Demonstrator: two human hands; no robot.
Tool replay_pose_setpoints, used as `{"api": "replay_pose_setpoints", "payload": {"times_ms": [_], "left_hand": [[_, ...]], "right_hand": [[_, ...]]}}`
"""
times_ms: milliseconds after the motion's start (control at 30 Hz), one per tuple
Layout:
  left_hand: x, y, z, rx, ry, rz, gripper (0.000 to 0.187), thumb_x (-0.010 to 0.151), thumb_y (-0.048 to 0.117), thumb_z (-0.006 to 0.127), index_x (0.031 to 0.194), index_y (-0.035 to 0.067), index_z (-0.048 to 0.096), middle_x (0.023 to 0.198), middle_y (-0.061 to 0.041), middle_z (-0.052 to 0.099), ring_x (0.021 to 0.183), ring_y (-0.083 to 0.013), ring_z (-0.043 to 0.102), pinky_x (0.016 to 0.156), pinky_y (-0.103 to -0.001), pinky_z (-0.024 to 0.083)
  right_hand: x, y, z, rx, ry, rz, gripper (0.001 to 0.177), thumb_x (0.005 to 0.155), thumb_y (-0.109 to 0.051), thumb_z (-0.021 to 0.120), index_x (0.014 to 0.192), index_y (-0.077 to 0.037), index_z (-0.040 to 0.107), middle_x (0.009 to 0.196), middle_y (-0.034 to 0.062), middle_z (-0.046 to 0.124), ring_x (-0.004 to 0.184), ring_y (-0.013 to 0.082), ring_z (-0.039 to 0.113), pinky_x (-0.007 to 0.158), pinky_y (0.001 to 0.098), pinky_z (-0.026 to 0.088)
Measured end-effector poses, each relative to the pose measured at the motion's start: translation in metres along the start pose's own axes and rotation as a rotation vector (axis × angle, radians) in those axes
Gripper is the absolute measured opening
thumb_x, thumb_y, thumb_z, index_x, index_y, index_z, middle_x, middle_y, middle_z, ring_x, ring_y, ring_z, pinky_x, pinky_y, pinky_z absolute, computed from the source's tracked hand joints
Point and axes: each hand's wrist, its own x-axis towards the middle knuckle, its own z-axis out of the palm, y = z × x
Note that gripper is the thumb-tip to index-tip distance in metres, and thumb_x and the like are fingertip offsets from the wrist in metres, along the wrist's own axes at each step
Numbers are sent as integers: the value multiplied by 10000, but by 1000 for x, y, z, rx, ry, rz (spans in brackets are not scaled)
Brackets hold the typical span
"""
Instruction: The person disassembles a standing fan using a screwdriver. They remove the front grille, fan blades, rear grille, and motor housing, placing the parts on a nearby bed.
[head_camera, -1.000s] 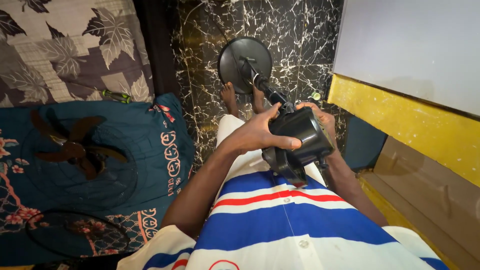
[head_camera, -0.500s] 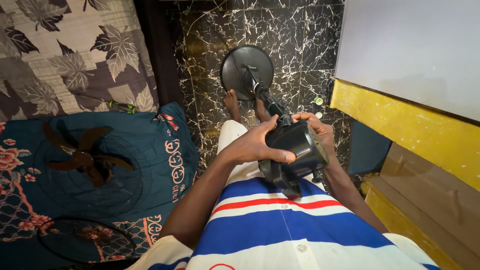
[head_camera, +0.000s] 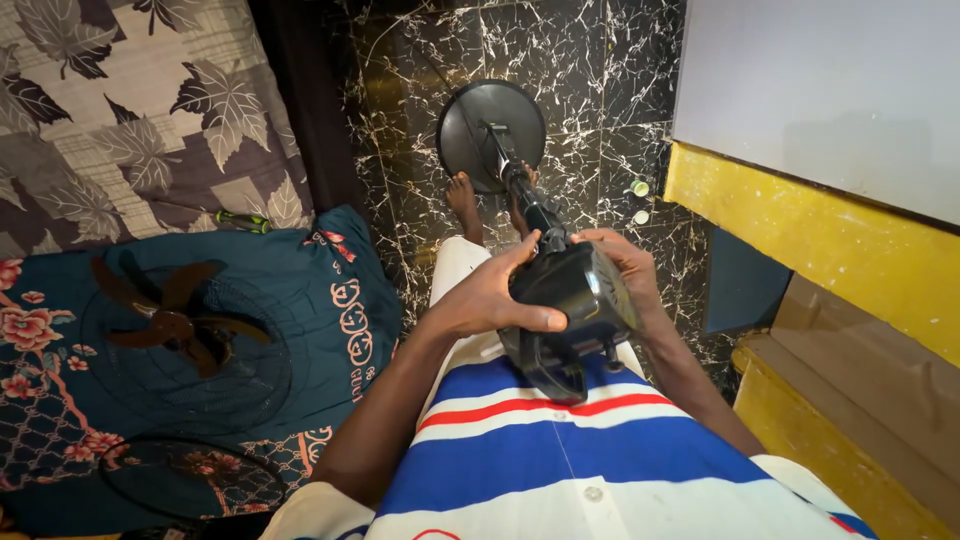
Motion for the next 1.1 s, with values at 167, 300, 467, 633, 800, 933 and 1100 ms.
{"api": "replay_pose_setpoints", "payload": {"times_ms": [167,300,467,633,800,933,1100], "left_hand": [[1,-1,3,37,1,5,1396,565,461,932,1603,-108,191,1615,-301,366,1527,-343,363,1237,-374,243],[3,2,1,80,2,-2,1381,567,469,917,1597,-109,203,1600,-289,397,1511,-334,394,1231,-372,263],[6,2,0,1,-1,11,1393,565,478,921,1585,-125,189,1583,-299,406,1505,-350,391,1230,-390,260],[5,-3,-1,51,22,-14,1415,537,511,919,1587,-118,209,1576,-319,380,1502,-379,378,1222,-412,273],[7,-4,1,33,28,6,1411,541,526,914,1590,-113,220,1579,-323,403,1509,-389,389,1233,-411,248],[5,-6,0,15,32,-13,1406,530,519,905,1591,-96,219,1549,-319,419,1473,-391,423,1209,-416,293],[5,-10,-1,51,41,-6,1365,567,506,891,1606,-91,238,1533,-310,427,1457,-373,418,1196,-412,311]], "right_hand": [[17,6,-11,319,161,829,258,941,-238,647,1124,-94,758,885,73,756,652,127,691,575,268,568],[24,-1,-11,285,19,790,292,1033,-261,678,1030,23,747,861,111,731,634,149,670,542,284,544],[6,-15,0,-496,-44,-327,243,1031,-163,702,1212,-1,690,1242,141,673,1062,160,691,860,267,559],[14,3,-5,150,98,352,289,944,-139,687,1211,-32,720,1131,102,696,903,121,668,755,251,549],[21,10,-12,325,53,601,216,958,-113,721,1130,15,746,1022,122,710,777,141,676,676,286,562],[2,-2,2,-403,31,-106,257,892,-55,716,1143,-5,727,1131,79,704,933,121,699,780,255,575],[8,-9,2,34,108,142,244,931,-69,668,1152,5,742,1193,96,717,975,137,682,820,259,561]]}}
